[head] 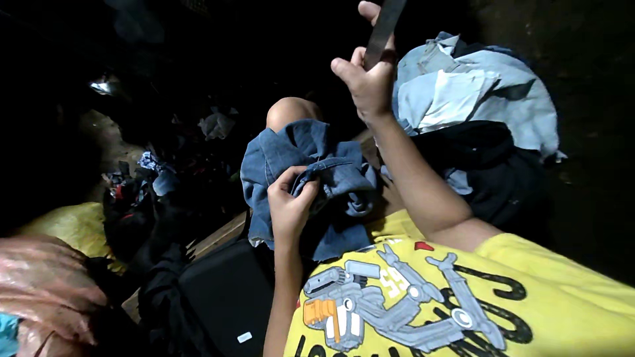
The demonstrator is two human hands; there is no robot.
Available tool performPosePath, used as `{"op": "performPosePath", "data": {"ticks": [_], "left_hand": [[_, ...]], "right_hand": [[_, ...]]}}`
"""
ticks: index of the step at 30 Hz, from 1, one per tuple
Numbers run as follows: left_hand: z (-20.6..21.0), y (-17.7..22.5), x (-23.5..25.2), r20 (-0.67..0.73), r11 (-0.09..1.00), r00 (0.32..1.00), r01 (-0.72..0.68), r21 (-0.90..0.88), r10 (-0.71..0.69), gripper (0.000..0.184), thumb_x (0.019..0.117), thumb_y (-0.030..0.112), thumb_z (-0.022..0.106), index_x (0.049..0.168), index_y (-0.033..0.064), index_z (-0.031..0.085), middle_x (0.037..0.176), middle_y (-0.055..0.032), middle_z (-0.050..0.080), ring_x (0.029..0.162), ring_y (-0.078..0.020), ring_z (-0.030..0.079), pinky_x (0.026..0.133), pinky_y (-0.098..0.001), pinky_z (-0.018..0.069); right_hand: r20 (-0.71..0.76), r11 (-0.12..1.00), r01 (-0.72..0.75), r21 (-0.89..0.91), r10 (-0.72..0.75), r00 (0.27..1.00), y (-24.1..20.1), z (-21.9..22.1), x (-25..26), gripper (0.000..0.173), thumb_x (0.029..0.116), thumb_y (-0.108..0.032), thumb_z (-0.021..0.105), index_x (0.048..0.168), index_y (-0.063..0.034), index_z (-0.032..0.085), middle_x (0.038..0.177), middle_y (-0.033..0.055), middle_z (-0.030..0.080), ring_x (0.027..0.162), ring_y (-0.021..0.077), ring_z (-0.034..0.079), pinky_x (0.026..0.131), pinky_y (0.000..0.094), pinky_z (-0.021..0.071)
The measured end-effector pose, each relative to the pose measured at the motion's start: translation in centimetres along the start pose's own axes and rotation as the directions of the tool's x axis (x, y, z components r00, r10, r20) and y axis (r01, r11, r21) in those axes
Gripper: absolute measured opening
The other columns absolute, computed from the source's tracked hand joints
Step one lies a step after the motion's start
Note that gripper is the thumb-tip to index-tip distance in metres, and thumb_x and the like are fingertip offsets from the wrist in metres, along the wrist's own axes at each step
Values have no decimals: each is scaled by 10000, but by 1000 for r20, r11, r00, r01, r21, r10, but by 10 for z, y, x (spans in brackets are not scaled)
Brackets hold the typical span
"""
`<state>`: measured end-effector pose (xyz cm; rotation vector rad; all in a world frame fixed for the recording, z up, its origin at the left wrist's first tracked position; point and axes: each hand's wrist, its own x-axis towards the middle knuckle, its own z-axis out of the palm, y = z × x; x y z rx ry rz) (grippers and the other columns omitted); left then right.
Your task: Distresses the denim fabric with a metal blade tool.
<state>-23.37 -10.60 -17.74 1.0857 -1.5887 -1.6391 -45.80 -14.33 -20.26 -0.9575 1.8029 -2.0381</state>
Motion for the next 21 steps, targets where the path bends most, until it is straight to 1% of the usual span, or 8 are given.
{"op": "performPosePath", "data": {"ticks": [3,4,11,15,16,17,19,21], "left_hand": [[1,2,4,-4,1000,1000,0,1,0,156,827,-31,627,908,72,713,759,97,674,676,52,619,623,-146,534],[1,2,2,-3,1000,1000,6,4,-6,154,826,-28,629,909,72,712,760,96,673,673,50,616,620,-146,532],[0,1,2,7,1000,1000,-4,0,4,142,829,-15,636,911,74,711,766,100,670,680,57,612,632,-139,529],[-2,6,2,7,999,999,53,-14,-53,165,838,-36,636,931,71,719,790,98,685,691,56,620,637,-142,535],[-2,8,2,3,997,997,72,-24,-72,165,841,-39,642,934,70,725,790,95,691,687,55,624,632,-142,536],[-2,10,1,0,995,996,90,-32,-90,162,847,-40,652,940,69,729,790,92,694,685,53,625,628,-141,536],[-2,12,1,-4,993,994,108,-41,-108,154,849,-36,660,937,69,730,790,85,696,689,48,629,638,-143,539],[-1,13,1,0,992,993,115,-48,-115,141,855,-25,658,938,66,727,803,77,700,718,37,640,670,-155,551]], "right_hand": [[5,1000,12,-4,-12,1000,-2,-5,14,797,746,-17,772,1441,107,402,756,-75,505,503,-40,361,458,119,333],[3,1000,6,5,-6,1000,-1,-6,10,797,734,-12,776,1430,107,405,713,-85,481,489,-39,357,451,121,329],[83,989,-139,-44,142,986,15,-11,-43,556,790,-60,772,1254,35,480,641,-130,405,498,-70,345,488,100,331],[347,982,-148,-120,181,920,1,-35,-81,466,984,-202,610,1330,79,472,699,-87,473,575,-53,419,568,134,399],[423,976,-149,-155,202,883,-6,-46,-87,484,1033,-274,519,1388,49,452,724,-69,509,601,-33,449,586,159,419],[478,970,-149,-193,225,849,-13,-57,-92,506,1066,-335,428,1442,4,435,706,-52,472,569,-2,428,536,174,391],[553,955,-112,-274,251,794,-30,-72,-94,518,1083,-387,343,1478,-63,427,696,-35,441,530,33,411,474,194,375],[598,927,-55,-371,284,750,-46,-80,-95,532,1080,-448,368,1477,-107,462,743,-18,523,561,76,475,490,273,432]]}}
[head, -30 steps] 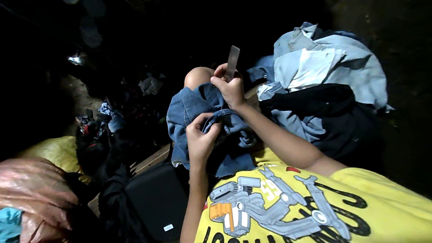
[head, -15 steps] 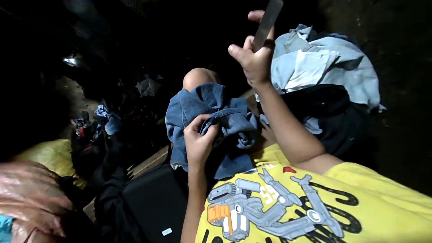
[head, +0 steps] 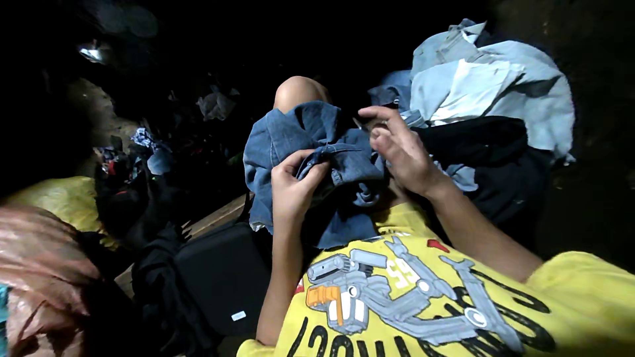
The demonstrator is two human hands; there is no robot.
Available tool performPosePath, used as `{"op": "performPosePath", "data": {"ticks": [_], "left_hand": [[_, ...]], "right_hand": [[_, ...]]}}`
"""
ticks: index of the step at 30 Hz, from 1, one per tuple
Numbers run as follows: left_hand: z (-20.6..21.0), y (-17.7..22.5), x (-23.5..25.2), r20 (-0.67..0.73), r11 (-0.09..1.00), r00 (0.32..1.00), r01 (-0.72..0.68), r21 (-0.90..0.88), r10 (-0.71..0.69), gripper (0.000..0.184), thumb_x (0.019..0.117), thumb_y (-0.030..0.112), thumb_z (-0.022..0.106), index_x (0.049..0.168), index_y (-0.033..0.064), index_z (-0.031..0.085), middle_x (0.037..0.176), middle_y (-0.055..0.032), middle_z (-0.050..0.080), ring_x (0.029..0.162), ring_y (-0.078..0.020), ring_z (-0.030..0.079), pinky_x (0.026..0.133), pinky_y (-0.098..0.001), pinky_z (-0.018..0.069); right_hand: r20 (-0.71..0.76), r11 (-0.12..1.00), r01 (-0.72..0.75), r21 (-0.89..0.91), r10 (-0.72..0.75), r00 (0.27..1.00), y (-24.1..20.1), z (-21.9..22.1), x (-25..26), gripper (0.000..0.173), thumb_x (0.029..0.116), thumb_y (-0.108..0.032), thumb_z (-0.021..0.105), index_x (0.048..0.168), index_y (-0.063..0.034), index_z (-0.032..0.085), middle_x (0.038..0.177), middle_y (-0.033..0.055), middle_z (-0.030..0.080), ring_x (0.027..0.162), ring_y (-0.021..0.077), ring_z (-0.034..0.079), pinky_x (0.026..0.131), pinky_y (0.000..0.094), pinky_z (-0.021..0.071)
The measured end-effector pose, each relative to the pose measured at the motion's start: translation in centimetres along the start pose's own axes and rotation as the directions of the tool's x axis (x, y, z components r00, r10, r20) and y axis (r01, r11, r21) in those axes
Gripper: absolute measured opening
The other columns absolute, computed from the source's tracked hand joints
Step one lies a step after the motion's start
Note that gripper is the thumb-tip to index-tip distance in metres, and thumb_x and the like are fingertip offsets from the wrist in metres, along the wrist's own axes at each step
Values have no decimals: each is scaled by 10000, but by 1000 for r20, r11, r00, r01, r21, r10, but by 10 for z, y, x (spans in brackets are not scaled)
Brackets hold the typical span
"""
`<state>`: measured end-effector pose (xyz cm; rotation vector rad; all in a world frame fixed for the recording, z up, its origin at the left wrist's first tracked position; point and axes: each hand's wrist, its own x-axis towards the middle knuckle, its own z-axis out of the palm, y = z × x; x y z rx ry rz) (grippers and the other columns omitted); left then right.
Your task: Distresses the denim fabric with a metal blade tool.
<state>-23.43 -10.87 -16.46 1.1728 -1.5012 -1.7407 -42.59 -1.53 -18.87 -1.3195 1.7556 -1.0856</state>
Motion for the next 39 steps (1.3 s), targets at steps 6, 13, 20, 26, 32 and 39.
{"op": "performPosePath", "data": {"ticks": [6,13,20,26,32,39], "left_hand": [[0,0,1,2,1000,1000,-25,-8,25,144,851,-25,657,930,74,724,811,83,702,725,39,641,680,-155,551],[-2,-3,-3,37,999,998,-50,-11,50,136,854,-9,669,937,84,722,784,88,689,681,44,629,626,-147,544],[-1,-2,-2,52,998,996,-69,12,69,128,856,-11,650,915,86,709,761,91,673,668,52,619,622,-139,537],[-1,-3,-3,25,998,998,-62,-12,62,120,861,9,642,915,96,704,771,96,666,675,52,613,617,-137,529],[-1,-2,-3,45,999,998,-51,-2,52,193,859,-34,618,1002,39,726,844,84,712,734,55,648,679,-148,559],[-7,-2,-2,115,992,993,-19,-128,33,175,888,-32,620,919,90,742,788,89,707,682,38,642,630,-156,555]], "right_hand": [[131,969,96,-229,-67,989,-15,-1,-11,566,1032,-507,474,1437,-120,559,973,62,727,806,206,699,649,437,563],[83,960,158,-229,-143,986,-17,13,-9,554,1038,-486,489,1431,-106,573,1050,84,733,827,210,703,648,404,560],[0,949,174,-263,-180,984,-17,22,-8,510,1053,-471,461,1399,-137,629,871,78,676,650,200,623,536,382,493],[232,958,169,-230,-114,966,-21,8,-5,597,1066,-524,371,1483,-128,532,1103,88,703,851,226,693,670,423,563],[153,922,151,-356,-102,983,-24,5,-9,617,1046,-530,409,1458,-95,556,862,94,684,672,254,622,583,425,508],[1,936,212,-282,-221,975,-26,19,-11,473,1038,-384,537,1404,-92,608,937,89,713,734,203,661,598,362,526]]}}
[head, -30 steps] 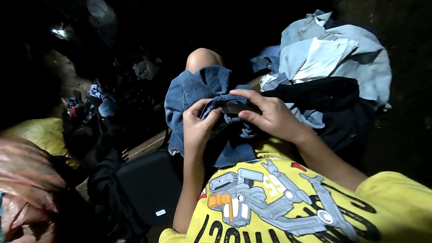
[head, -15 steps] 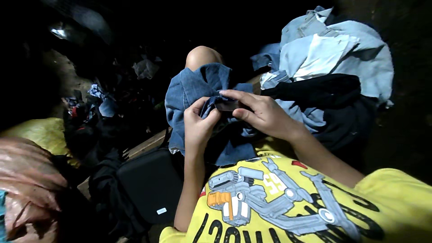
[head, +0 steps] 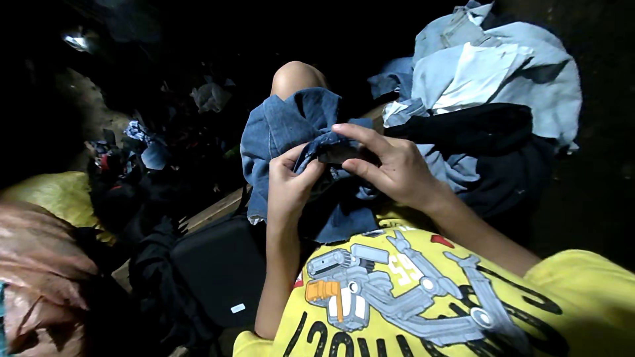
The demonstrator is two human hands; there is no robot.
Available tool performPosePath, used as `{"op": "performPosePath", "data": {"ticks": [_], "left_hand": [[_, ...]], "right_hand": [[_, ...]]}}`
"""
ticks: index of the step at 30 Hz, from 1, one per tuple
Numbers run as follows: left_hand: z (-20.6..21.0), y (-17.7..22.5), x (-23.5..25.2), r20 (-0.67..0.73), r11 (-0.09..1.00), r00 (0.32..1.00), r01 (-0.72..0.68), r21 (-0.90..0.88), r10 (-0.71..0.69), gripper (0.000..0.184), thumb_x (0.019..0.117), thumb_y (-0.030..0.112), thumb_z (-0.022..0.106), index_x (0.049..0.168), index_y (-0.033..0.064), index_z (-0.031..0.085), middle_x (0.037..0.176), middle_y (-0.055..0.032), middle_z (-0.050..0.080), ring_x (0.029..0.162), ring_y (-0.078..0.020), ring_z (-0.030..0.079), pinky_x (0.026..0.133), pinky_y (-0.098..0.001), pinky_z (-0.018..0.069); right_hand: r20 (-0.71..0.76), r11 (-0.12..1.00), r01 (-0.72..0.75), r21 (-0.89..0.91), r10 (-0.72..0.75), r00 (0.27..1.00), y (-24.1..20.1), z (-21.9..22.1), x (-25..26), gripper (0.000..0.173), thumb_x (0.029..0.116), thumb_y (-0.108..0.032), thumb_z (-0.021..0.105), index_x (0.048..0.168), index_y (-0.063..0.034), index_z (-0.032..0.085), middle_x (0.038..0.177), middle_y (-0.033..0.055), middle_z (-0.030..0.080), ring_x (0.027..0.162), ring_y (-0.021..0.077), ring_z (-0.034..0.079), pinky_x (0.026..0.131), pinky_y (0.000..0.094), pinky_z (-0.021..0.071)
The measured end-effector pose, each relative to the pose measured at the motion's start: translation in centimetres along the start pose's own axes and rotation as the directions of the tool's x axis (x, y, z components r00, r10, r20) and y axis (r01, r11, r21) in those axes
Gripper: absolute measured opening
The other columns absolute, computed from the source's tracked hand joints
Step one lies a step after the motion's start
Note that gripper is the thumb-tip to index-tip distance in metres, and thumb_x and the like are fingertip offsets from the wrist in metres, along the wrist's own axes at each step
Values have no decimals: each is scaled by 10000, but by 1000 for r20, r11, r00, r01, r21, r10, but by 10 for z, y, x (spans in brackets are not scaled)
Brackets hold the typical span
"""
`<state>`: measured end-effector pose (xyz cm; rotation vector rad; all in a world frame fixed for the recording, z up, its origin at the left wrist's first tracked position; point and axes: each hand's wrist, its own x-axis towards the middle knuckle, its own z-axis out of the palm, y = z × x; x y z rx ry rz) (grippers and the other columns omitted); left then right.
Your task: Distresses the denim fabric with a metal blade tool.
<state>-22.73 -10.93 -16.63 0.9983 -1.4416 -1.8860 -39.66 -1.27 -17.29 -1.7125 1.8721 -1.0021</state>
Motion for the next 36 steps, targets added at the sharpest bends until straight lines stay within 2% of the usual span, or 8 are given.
{"op": "performPosePath", "data": {"ticks": [7,9,11,16,20,24,29,36], "left_hand": [[5,-4,1,0,992,999,-41,118,41,132,865,-25,626,874,69,718,703,77,655,596,44,589,554,-139,509],[1,-3,3,13,995,1000,-15,100,14,128,883,-17,625,878,72,716,704,70,658,593,37,592,547,-145,513],[-4,0,3,39,997,999,30,70,-33,138,885,-13,629,897,78,732,731,64,684,614,27,615,565,-156,532],[-5,1,5,33,1000,999,16,23,-17,162,874,-27,625,920,89,728,795,77,707,692,35,651,640,-159,562],[-1,2,5,-35,998,998,48,-38,-49,151,895,-2,607,896,109,711,769,86,689,675,27,641,633,-168,559],[2,4,6,-81,989,993,73,-131,-84,130,902,1,621,896,88,718,775,61,704,702,2,662,669,-195,578],[-1,2,4,-9,990,998,62,-124,-64,90,918,22,672,940,86,732,799,42,715,685,-2,665,641,-181,577],[-4,2,3,29,999,999,30,-28,-29,118,873,-7,669,931,74,731,783,49,701,681,11,648,629,-164,560]], "right_hand": [[8,999,-49,9,49,999,1,9,0,416,1058,-372,495,1397,-191,653,817,40,567,589,144,525,467,305,420],[89,972,-107,207,90,992,3,2,6,377,1060,-305,512,1364,-149,672,1025,16,702,844,78,643,703,257,533],[257,837,-242,491,126,958,5,-12,15,344,1065,-219,508,1334,-78,670,1284,-16,701,1105,-10,651,951,183,533],[441,710,-349,612,61,896,3,-35,38,347,1069,-183,476,1324,-26,651,1218,-91,697,811,-157,546,724,56,456],[398,660,-342,669,70,915,4,-32,35,369,1088,-188,416,1367,-47,613,821,-135,588,592,-96,410,530,88,348],[230,904,-193,381,109,967,-3,-27,16,452,1095,-285,425,1487,-81,518,1124,-26,698,779,-42,583,673,138,500],[129,1000,-8,21,5,992,0,-13,3,462,1071,-323,475,1471,-107,558,1062,99,701,808,176,665,665,362,550],[170,993,118,-15,-114,979,9,-13,12,460,1067,-342,468,1445,-110,590,868,68,657,655,173,603,537,346,489]]}}
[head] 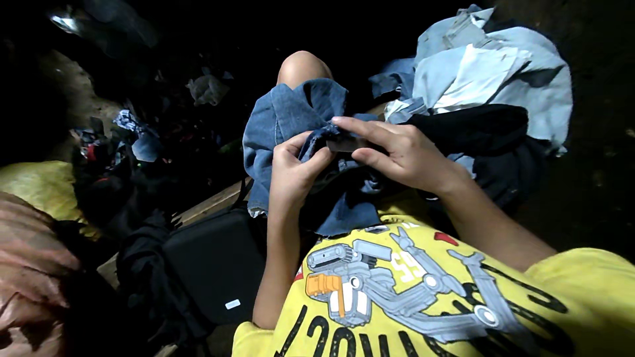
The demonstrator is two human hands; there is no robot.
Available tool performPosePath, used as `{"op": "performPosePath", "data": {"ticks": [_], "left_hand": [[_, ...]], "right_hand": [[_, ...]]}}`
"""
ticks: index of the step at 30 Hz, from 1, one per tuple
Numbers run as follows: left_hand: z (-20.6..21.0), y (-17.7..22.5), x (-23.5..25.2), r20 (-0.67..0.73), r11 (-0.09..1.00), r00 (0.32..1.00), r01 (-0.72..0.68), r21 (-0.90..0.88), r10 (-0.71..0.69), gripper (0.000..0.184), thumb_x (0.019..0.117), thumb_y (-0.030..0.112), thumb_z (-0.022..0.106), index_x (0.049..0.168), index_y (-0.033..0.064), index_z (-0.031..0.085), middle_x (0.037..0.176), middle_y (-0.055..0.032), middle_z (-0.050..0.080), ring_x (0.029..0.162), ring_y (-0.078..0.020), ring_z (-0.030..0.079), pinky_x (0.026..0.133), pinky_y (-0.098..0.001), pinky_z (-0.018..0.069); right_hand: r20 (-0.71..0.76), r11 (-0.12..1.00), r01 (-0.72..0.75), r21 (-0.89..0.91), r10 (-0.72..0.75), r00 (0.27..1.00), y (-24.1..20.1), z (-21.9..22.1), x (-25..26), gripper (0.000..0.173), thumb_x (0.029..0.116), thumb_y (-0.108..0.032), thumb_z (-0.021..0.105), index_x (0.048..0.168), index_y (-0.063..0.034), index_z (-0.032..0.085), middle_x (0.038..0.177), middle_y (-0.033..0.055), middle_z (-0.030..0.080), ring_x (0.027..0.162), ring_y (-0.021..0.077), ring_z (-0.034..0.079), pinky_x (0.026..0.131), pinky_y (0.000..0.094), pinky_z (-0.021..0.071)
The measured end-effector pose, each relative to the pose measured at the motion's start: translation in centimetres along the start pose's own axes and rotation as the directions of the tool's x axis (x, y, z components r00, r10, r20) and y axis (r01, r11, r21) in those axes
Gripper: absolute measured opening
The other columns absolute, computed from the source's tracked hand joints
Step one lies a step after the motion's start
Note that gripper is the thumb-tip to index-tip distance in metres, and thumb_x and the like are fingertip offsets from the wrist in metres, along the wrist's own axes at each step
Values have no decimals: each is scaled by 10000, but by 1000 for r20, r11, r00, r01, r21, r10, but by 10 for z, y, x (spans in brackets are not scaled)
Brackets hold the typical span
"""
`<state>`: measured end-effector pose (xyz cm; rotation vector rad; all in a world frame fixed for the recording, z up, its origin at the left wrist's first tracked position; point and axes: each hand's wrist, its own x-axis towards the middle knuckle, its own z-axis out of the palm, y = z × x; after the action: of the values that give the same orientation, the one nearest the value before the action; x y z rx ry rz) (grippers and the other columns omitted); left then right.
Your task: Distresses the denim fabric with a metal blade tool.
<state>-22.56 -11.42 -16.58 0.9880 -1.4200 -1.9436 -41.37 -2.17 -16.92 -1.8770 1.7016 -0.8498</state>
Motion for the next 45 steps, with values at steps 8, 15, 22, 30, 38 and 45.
{"op": "performPosePath", "data": {"ticks": [8,15,22,30,38,45], "left_hand": [[-9,0,4,85,998,996,-3,65,-2,163,858,-26,605,887,83,722,760,68,691,649,33,629,602,-151,543],[2,-1,4,-73,1000,997,-9,8,9,91,904,20,678,932,91,726,787,69,703,679,23,648,636,-165,566],[-2,0,0,-43,995,999,8,-95,-12,143,889,-23,652,907,85,743,781,52,715,664,8,653,626,-169,567],[-1,-5,-1,-16,997,998,-67,44,68,119,871,-20,660,871,80,724,740,63,681,623,26,615,577,-148,534],[-3,-5,-1,-8,997,999,-40,70,40,110,859,1,653,839,100,698,694,56,642,577,15,582,523,-147,498],[-9,-1,6,50,999,998,-21,-43,23,175,828,-38,650,823,128,706,758,103,695,692,36,644,660,-165,556]], "right_hand": [[3,925,-106,366,112,994,-1,1,4,345,1057,-220,516,1317,-71,688,1148,11,734,1018,10,664,884,186,540],[255,712,-300,635,174,951,-3,-23,21,363,1074,-188,468,1367,-55,635,1295,-78,684,1051,-110,610,915,100,496],[7,998,-32,50,31,999,-1,-4,2,457,1048,-345,517,1438,-123,602,903,49,665,740,140,626,621,304,520],[-141,1000,-16,-3,15,990,-5,17,-1,420,1055,-347,516,1367,-107,664,783,52,584,603,153,542,497,301,438],[-104,969,-92,231,118,987,-5,17,0,365,1049,-283,543,1306,-78,702,1033,51,735,895,84,671,779,246,547],[344,688,-284,668,53,938,9,-28,29,353,1074,-200,465,1280,-1,671,1180,-82,709,856,-154,563,745,68,466]]}}
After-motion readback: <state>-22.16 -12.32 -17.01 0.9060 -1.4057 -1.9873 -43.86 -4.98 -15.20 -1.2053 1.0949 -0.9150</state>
